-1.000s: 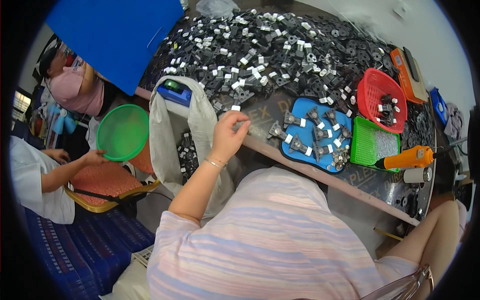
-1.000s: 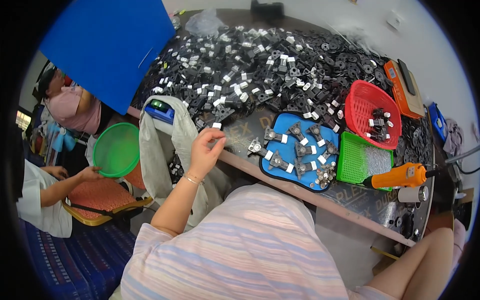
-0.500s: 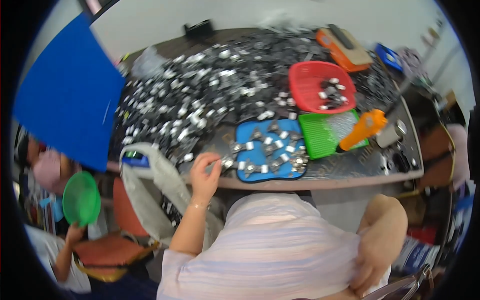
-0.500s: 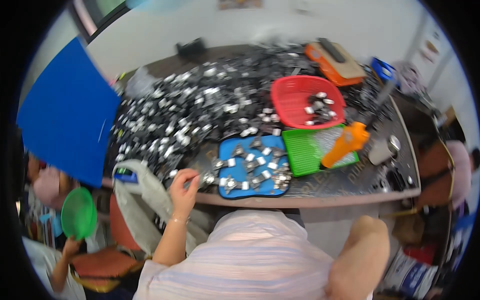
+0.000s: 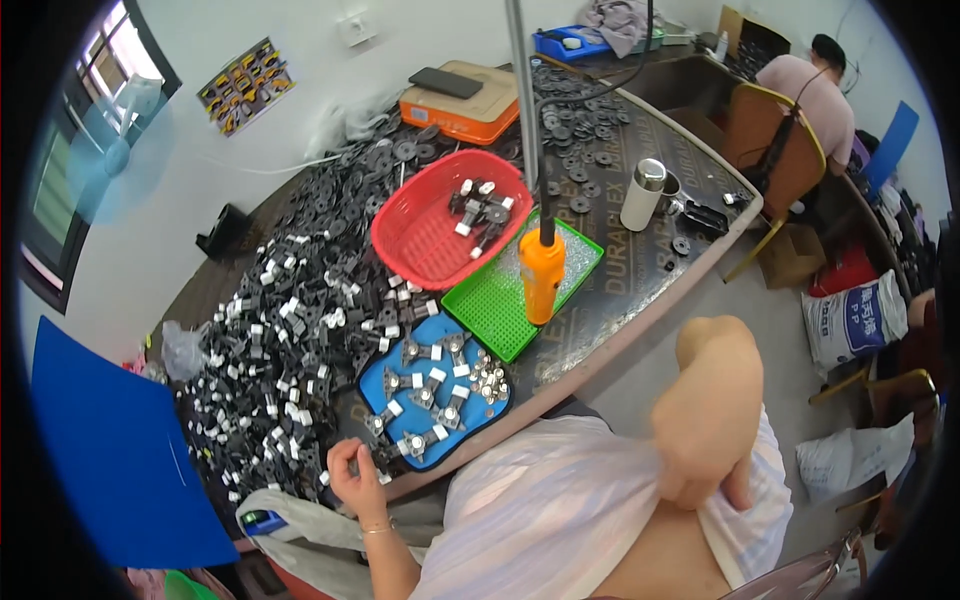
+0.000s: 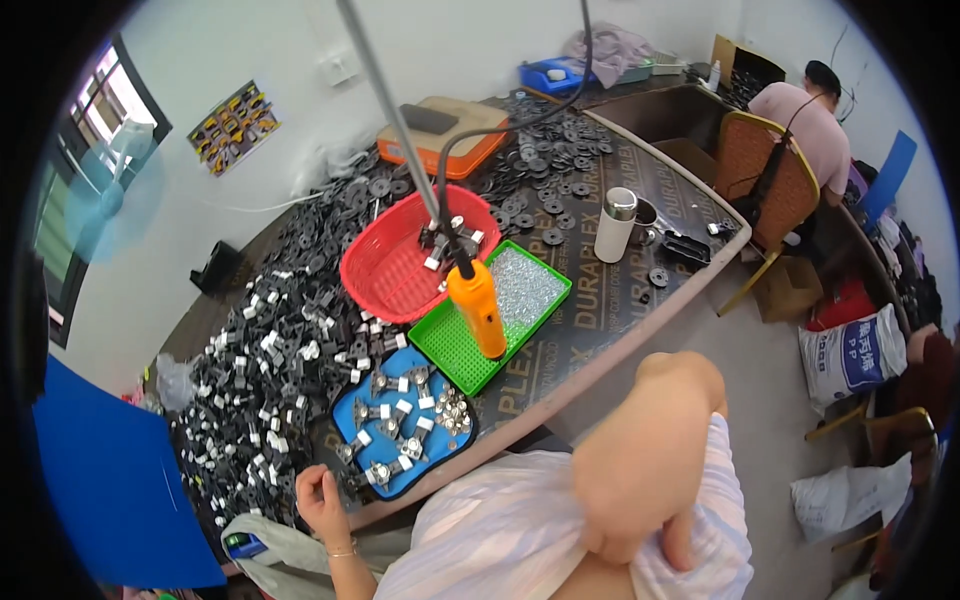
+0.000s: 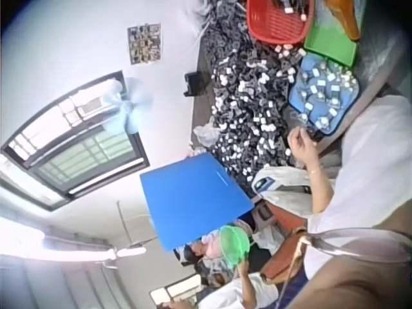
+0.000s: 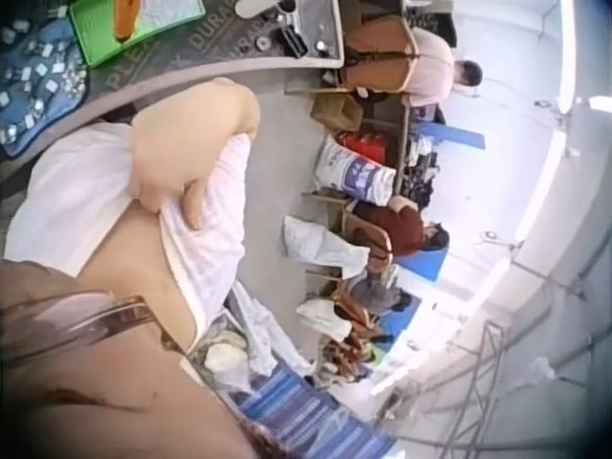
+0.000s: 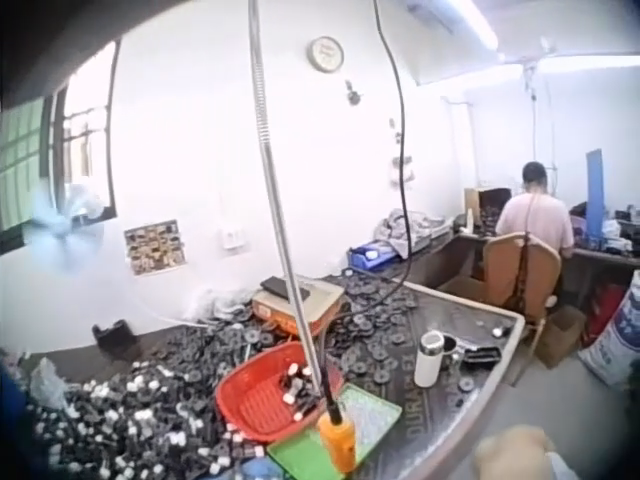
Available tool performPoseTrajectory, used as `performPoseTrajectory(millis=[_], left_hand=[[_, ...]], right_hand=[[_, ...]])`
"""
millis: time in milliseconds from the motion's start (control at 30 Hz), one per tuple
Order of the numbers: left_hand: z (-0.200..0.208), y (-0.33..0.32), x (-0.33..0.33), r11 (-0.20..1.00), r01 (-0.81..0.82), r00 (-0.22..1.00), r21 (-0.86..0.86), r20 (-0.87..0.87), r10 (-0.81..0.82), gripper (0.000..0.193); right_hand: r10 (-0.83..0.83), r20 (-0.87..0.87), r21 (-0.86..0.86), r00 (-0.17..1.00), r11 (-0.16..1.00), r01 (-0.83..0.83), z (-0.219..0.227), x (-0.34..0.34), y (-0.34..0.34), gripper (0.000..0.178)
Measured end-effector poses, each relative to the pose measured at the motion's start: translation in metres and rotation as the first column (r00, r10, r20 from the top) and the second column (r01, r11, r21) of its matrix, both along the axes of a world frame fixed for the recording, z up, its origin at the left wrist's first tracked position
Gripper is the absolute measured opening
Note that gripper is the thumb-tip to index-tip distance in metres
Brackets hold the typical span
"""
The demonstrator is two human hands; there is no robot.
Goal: Assembling small plastic and metal components using an electric screwdriver.
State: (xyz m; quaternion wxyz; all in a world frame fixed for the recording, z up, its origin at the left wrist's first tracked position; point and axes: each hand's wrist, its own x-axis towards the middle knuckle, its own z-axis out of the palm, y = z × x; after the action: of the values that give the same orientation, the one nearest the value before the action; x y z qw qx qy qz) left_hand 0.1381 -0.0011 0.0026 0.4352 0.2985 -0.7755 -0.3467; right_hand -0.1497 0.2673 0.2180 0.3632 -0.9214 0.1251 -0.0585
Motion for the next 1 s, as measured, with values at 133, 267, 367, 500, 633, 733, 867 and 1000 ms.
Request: performPoseTrajectory(millis=[133,267,367,500,633,733,867,1000], left_hand=[[0.011,-0.005,-0.006,0.998,-0.015,0.998,0.059,0.055,0.012,0.004],[0.024,-0.002,-0.009,0.99,-0.105,0.983,-0.097,0.143,0.118,0.009],[-0.004,0.005,0.018,0.936,-0.222,0.917,-0.274,0.268,0.296,0.024],[-0.042,0.016,0.026,0.881,-0.206,0.824,-0.426,0.41,0.391,0.037],[-0.045,0.02,0.016,0.84,-0.209,0.768,-0.501,0.448,0.458,0.041],[-0.047,0.022,0.019,0.842,-0.262,0.742,-0.472,0.459,0.488,0.043],[-0.04,0.03,0.02,0.825,-0.372,0.722,-0.426,0.425,0.545,0.041],[-0.013,0.027,-0.001,0.793,-0.345,0.679,-0.503,0.449,0.581,0.047]], right_hand=[[0.227,0.292,-0.264,0.929,0.953,-0.15,0.005,-0.007,0.016,0.038],[0.201,0.779,-0.264,0.594,0.964,0.021,0.02,-0.047,0.013,0.03],[-0.096,0.896,0.328,-0.434,0.801,0.5,-0.054,-0.084,-0.003,0.019],[-0.328,0.551,0.781,-0.767,-0.121,0.613,-0.16,-0.17,-0.062,0.018],[-0.42,0.409,0.061,-0.81,-0.873,0.483,-0.207,-0.28,-0.126,0.088],[-0.396,0.087,-0.163,-0.914,-0.911,0.379,-0.208,-0.329,-0.174,0.115],[-0.319,-0.033,-0.244,-0.947,-0.916,0.317,-0.223,-0.375,-0.191,0.125],[-0.261,-0.181,-0.212,-0.948,-0.931,0.297,-0.192,-0.386,-0.179,0.132]])
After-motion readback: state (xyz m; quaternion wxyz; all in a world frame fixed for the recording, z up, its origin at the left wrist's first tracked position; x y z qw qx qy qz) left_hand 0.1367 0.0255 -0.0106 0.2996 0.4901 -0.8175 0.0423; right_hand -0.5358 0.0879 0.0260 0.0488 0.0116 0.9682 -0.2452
